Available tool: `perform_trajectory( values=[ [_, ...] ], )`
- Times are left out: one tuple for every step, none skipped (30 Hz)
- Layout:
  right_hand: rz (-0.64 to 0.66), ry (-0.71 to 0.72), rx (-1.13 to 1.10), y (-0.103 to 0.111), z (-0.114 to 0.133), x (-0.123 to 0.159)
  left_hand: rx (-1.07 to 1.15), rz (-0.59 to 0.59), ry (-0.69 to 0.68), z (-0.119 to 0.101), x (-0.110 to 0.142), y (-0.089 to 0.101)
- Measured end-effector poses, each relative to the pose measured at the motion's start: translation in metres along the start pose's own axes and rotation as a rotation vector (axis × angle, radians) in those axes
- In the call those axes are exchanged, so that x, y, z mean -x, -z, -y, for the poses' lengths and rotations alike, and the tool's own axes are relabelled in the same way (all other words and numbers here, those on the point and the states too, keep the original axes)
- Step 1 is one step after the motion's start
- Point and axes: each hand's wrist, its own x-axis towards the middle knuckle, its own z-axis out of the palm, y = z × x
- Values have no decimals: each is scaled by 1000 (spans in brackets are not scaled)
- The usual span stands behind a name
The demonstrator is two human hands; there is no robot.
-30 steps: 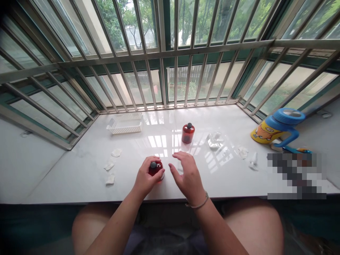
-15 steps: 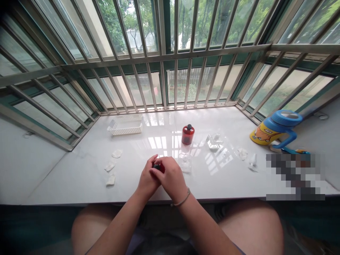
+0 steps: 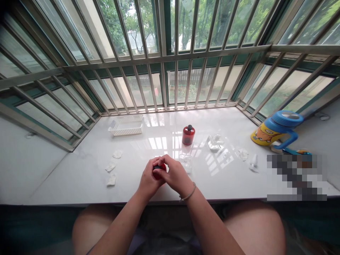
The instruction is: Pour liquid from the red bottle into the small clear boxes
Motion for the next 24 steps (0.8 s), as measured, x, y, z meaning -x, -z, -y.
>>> perform_trajectory(
  values=[
    [11, 20, 1, 2, -1, 0, 2, 2, -2, -1, 0, 0],
    [10, 42, 1, 4, -3, 1, 0, 4, -6, -1, -1, 0],
    [-1, 62, -4, 5, -5, 3, -4, 4, -10, -2, -1, 0],
    [-21, 76, -12, 5, -8, 4, -10, 2, -17, -3, -1, 0],
    [-52, 81, -20, 6, -11, 7, -16, -1, -26, -3, -1, 0],
    [-89, 75, -24, 6, -14, 10, -21, -4, -35, -4, -1, 0],
    [-129, 61, -23, 6, -17, 13, -27, -7, -43, -4, 0, 0],
    [-167, 43, -20, 5, -20, 16, -31, -10, -47, -4, 0, 0],
    [-197, 25, -14, 4, -22, 19, -32, -10, -46, -3, 0, 0],
    [-220, 9, -5, 1, -24, 21, -27, -9, -40, -3, 1, 0],
    [-237, -2, 9, -2, -24, 23, -19, -8, -30, -2, 1, -1],
    [-250, -7, 26, -5, -23, 24, -10, -7, -18, -1, 1, -1],
    [-263, -8, 46, -10, -21, 24, -2, -8, -5, 0, 2, -2],
    [-276, -6, 69, -14, -19, 23, 2, -12, 5, 1, 2, -2],
    [-285, -4, 93, -19, -17, 22, 0, -19, 11, 1, 1, -3],
    [-290, -3, 115, -23, -14, 21, -5, -28, 13, 2, 1, -4],
    [-289, -7, 131, -26, -12, 19, -12, -34, 11, 2, 1, -4],
    [-286, -16, 137, -28, -9, 17, -18, -39, 7, 3, 1, -4],
    [-283, -30, 134, -28, -8, 16, -22, -41, 3, 3, 1, -5],
    [-276, -44, 120, -27, -6, 15, -23, -40, 0, 2, 0, -5],
    [-263, -56, 99, -26, -5, 15, -23, -37, 0, 2, 0, -4],
    [-241, -61, 76, -23, -5, 16, -22, -34, 2, 2, 0, -4],
    [-212, -59, 55, -20, -4, 17, -20, -32, 5, 1, 1, -4],
    [-184, -50, 37, -18, -4, 18, -19, -30, 9, 1, 1, -4]
  ],
)
